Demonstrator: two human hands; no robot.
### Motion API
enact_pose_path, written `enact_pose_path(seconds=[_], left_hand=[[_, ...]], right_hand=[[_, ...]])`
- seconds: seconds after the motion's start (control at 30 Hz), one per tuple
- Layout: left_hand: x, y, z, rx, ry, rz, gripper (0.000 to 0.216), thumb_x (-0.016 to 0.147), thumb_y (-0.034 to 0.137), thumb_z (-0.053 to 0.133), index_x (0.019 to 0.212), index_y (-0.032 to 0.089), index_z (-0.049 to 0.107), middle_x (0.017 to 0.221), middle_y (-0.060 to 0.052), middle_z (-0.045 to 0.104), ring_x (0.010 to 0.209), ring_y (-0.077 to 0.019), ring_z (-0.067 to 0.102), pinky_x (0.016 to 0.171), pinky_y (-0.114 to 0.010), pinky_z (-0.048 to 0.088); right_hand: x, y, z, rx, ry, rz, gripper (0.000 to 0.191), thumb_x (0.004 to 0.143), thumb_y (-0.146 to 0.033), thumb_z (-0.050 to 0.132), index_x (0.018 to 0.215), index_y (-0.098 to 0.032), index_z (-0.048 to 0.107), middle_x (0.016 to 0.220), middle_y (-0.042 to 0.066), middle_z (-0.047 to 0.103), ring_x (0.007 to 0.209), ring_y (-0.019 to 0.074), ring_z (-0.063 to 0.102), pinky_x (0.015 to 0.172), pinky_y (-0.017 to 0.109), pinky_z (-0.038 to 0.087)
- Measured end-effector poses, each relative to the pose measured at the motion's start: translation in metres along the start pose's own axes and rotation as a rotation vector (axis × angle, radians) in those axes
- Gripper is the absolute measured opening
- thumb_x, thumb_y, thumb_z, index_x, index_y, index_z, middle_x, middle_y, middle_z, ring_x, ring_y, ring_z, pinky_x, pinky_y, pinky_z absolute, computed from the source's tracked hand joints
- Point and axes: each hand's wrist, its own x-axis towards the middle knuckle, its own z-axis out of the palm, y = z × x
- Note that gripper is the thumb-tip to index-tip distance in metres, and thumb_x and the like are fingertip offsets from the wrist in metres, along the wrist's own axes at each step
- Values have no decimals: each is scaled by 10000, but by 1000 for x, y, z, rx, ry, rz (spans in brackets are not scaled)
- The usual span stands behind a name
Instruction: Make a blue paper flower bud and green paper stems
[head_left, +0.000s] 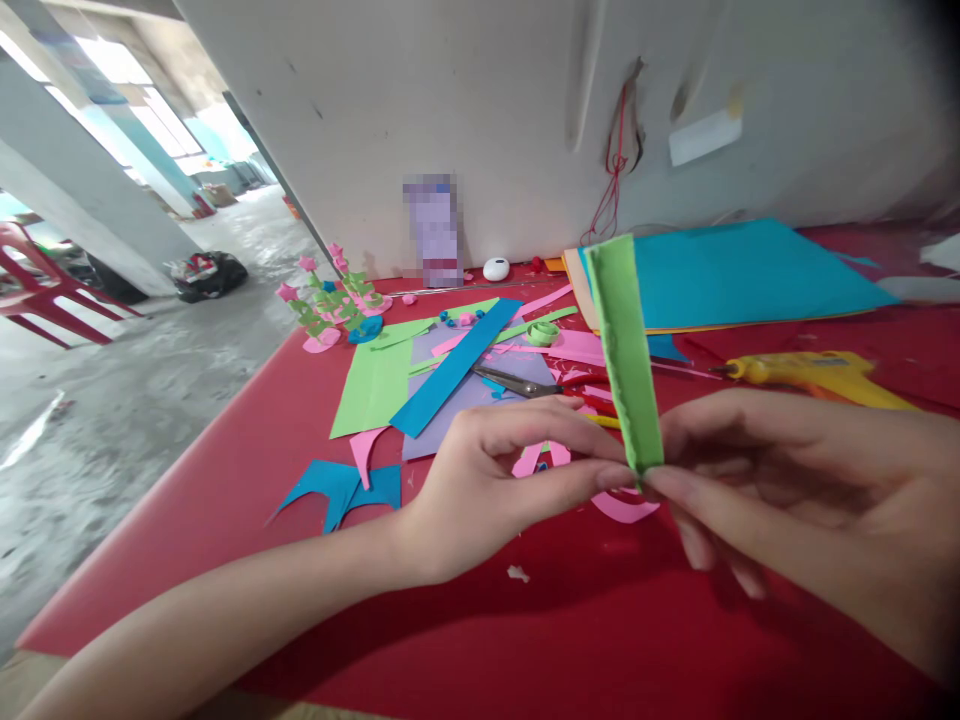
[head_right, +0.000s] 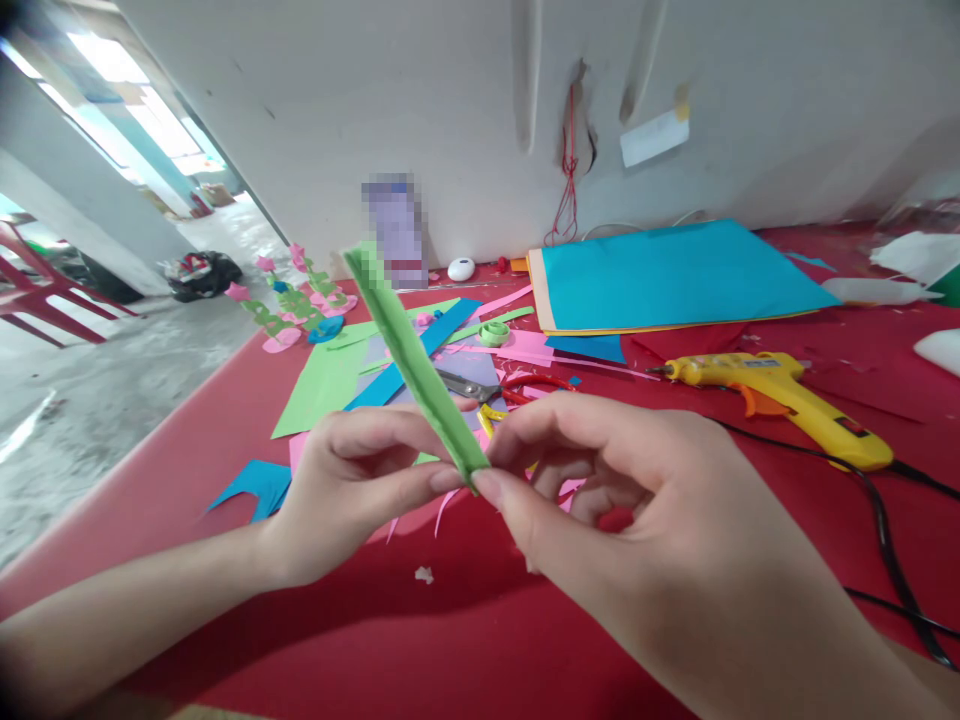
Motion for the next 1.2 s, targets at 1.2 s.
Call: enact_pose_path(seconds=[1.2], left_hand=[[-2,2,4,131,-20,15,93,748,68,602,699,131,555,717,-36,606,686,-129,557,653,-268,462]], right_hand=[[0,-1,5,61,-51,-69,347,716,-175,635,884,-477,614,498,-142,639,327,102,576,259,122,448]])
